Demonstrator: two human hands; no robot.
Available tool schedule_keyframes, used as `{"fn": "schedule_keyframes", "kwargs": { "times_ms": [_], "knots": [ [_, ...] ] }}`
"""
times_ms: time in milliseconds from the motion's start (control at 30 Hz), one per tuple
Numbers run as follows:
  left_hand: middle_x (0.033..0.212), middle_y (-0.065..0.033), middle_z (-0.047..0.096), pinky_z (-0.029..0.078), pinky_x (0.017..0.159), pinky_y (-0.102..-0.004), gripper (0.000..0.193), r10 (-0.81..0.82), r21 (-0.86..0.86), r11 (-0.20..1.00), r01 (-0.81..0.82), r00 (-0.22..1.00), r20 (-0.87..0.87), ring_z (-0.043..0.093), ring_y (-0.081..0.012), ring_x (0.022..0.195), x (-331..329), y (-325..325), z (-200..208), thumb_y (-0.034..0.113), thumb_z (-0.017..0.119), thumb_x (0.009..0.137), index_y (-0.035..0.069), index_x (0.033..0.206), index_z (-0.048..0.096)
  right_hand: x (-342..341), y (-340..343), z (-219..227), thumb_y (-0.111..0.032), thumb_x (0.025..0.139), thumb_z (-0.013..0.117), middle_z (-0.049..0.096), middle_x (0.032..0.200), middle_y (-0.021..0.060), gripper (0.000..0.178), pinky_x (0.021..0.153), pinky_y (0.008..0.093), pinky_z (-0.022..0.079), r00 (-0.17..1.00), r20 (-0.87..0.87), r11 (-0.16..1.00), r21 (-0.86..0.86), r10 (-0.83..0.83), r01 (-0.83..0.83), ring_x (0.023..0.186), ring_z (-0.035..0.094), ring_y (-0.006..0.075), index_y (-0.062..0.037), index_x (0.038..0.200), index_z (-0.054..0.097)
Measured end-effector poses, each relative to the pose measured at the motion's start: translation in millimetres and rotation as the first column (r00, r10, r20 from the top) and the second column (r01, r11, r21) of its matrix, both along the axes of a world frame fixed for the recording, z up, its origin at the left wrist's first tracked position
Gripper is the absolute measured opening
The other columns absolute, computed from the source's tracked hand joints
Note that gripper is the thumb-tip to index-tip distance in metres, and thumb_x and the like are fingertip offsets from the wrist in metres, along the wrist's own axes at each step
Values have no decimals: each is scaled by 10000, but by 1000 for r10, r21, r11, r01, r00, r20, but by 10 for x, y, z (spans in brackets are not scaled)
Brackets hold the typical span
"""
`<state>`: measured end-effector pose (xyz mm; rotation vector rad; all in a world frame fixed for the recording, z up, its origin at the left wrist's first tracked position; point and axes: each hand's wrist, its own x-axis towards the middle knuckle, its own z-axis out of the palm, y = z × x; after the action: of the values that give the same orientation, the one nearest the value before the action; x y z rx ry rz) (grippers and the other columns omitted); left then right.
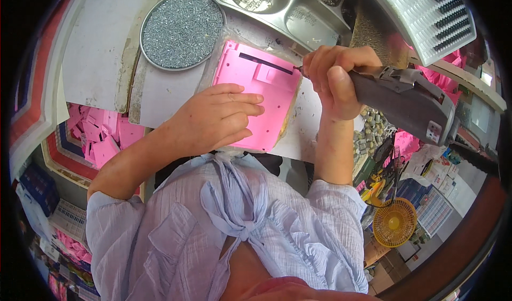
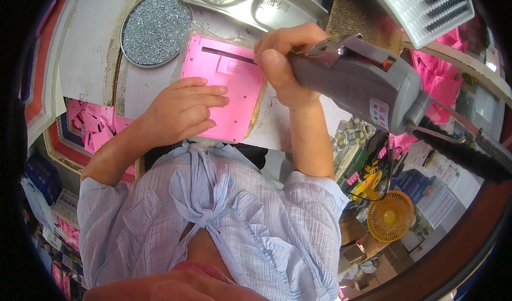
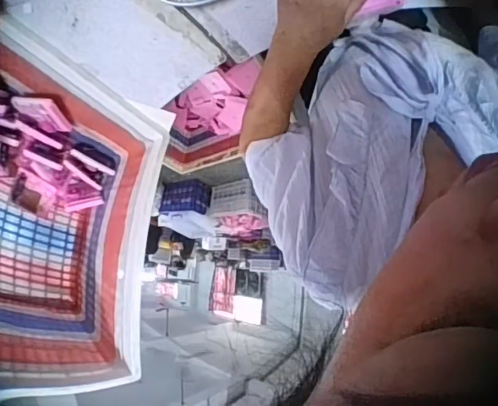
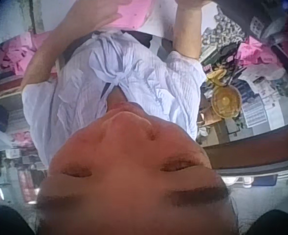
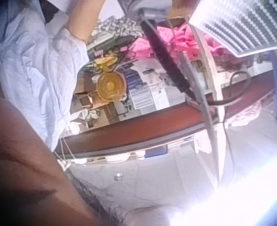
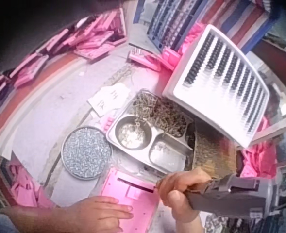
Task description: Soldering internal components and assembling the plastic housing of a toy.
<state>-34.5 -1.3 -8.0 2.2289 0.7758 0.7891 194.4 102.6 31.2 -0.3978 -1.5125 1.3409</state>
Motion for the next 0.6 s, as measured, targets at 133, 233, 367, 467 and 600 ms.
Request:
{"fn": "schedule_keyframes", "kwargs": {
  "times_ms": [133,233,367,467,600],
  "knots": [
    [1236,-74,710,455,1063,-461,142,6,-24,1000,-5,999,44,631,-257,1243,-26,19,0,177,738,886,69,927,656,-59,-31,322,-184,977,630,496,587,20,263,476,336,377,1000,-5,998,62,-3,3,490,435,147,-49,1196,574],
    [1177,-82,731,474,1055,-469,139,138,-50,990,-132,979,151,666,-266,1182,19,3,18,157,747,877,65,959,682,-112,-233,659,-313,973,676,533,609,-53,319,461,253,407,975,-130,984,25,178,-177,486,460,89,-133,1216,576],
    [1125,-86,746,493,1046,-477,179,301,-8,952,-305,933,197,698,-270,1116,-15,2,83,122,759,858,59,1015,702,-329,-354,634,-350,974,695,538,611,-59,290,460,236,432,955,-160,967,-8,249,-254,495,490,80,-160,1151,565],
    [1107,-81,749,491,1043,-484,203,298,-4,954,-301,941,161,702,-259,1103,-98,17,111,101,767,844,50,1028,699,-447,-386,616,-340,969,705,537,609,-42,285,457,249,435,951,-176,964,-30,255,-264,492,492,90,-137,1102,557],
    [1056,-81,743,490,1031,-510,209,273,56,956,-289,942,193,710,-258,1061,-123,65,105,95,787,817,46,994,689,-500,-403,584,-192,944,721,550,620,56,262,453,296,417,915,-307,955,-51,264,-292,500,504,154,-5,1046,567]
  ]
}}
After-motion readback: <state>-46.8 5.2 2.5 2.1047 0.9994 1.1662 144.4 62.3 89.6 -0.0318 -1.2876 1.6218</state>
